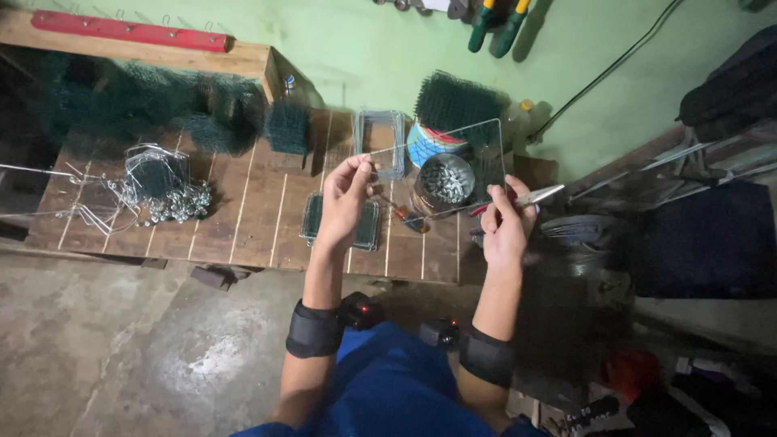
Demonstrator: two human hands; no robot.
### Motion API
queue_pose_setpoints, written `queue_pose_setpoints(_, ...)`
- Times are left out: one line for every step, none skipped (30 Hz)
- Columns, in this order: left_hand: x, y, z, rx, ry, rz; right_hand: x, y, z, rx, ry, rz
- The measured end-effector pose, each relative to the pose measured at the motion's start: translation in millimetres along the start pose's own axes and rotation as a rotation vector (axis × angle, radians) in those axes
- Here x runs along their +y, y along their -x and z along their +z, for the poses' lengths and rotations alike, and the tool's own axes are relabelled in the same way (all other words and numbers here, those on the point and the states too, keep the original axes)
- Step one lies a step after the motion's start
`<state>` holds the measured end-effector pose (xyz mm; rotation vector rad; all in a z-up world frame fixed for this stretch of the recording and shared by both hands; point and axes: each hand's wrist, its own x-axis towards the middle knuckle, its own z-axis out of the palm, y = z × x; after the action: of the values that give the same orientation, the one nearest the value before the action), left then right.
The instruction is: The person assembles a wire basket by threading a wire through a rectangular frame and twisting it to secure the structure. They use pliers to bend and tighten the wire at multiple points along the frame.
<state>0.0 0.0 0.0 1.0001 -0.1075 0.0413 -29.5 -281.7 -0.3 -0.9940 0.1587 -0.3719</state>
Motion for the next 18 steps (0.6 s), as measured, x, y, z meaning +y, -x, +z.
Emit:
queue_pose_setpoints(-2.3,-1.3,-1.8,0.005,0.0,-0.004,-6.3,2.7,5.6,0.001,0.002,0.006)
queue_pose_setpoints(-4.8,-2.8,-3.7,0.043,-0.027,0.028,-12.5,5.0,11.3,-0.044,0.115,0.04)
queue_pose_setpoints(-7.6,-4.2,-5.9,0.08,-0.055,0.057,-18.1,7.6,16.7,-0.088,0.227,0.074)
queue_pose_setpoints(-0.6,0.5,-7.5,0.085,-0.056,0.051,-15.3,8.8,15.4,-0.085,0.229,0.082)
queue_pose_setpoints(6.7,2.2,-7.9,0.055,-0.107,0.021,-13.4,7.8,14.9,-0.099,0.303,0.106)
queue_pose_setpoints(13.9,3.8,-8.4,0.025,-0.159,-0.01,-11.4,6.6,14.5,-0.113,0.376,0.131)
queue_pose_setpoints(21.0,5.5,-9.7,0.029,-0.158,-0.018,-10.0,7.0,13.7,-0.11,0.379,0.139)
queue_pose_setpoints(28.0,6.9,-11.2,-0.069,-0.206,-0.044,-8.4,7.3,12.9,-0.128,0.375,0.135)
queue_pose_setpoints(35.7,9.1,-13.7,-0.163,-0.255,-0.071,-5.6,7.8,13.0,-0.15,0.368,0.134)
queue_pose_setpoints(38.6,12.0,-15.9,-0.156,-0.255,-0.079,-4.0,8.1,13.4,-0.15,0.37,0.144)
queue_pose_setpoints(41.7,13.7,-18.1,-0.259,-0.301,-0.046,-2.3,7.3,14.5,-0.135,0.381,0.133)
queue_pose_setpoints(44.9,15.2,-20.4,-0.362,-0.346,-0.014,-0.4,6.5,15.8,-0.121,0.391,0.122)
queue_pose_setpoints(44.3,16.5,-25.8,-0.354,-0.347,-0.02,-0.4,7.6,17.2,-0.123,0.393,0.132)
queue_pose_setpoints(43.8,17.7,-31.3,-0.369,-0.408,0.009,-0.3,8.4,18.7,-0.129,0.423,0.146)
queue_pose_setpoints(43.0,18.9,-36.6,-0.383,-0.47,0.037,-0.3,9.1,19.9,-0.136,0.452,0.16)
queue_pose_setpoints(44.6,19.3,-39.9,-0.375,-0.471,0.029,2.9,7.9,19.5,-0.137,0.454,0.172)
queue_pose_setpoints(46.3,19.9,-43.4,-0.338,-0.506,0.029,5.9,6.7,19.5,-0.164,0.47,0.19)
queue_pose_setpoints(48.0,20.3,-46.9,-0.302,-0.542,0.028,9.0,5.5,19.5,-0.19,0.487,0.208)
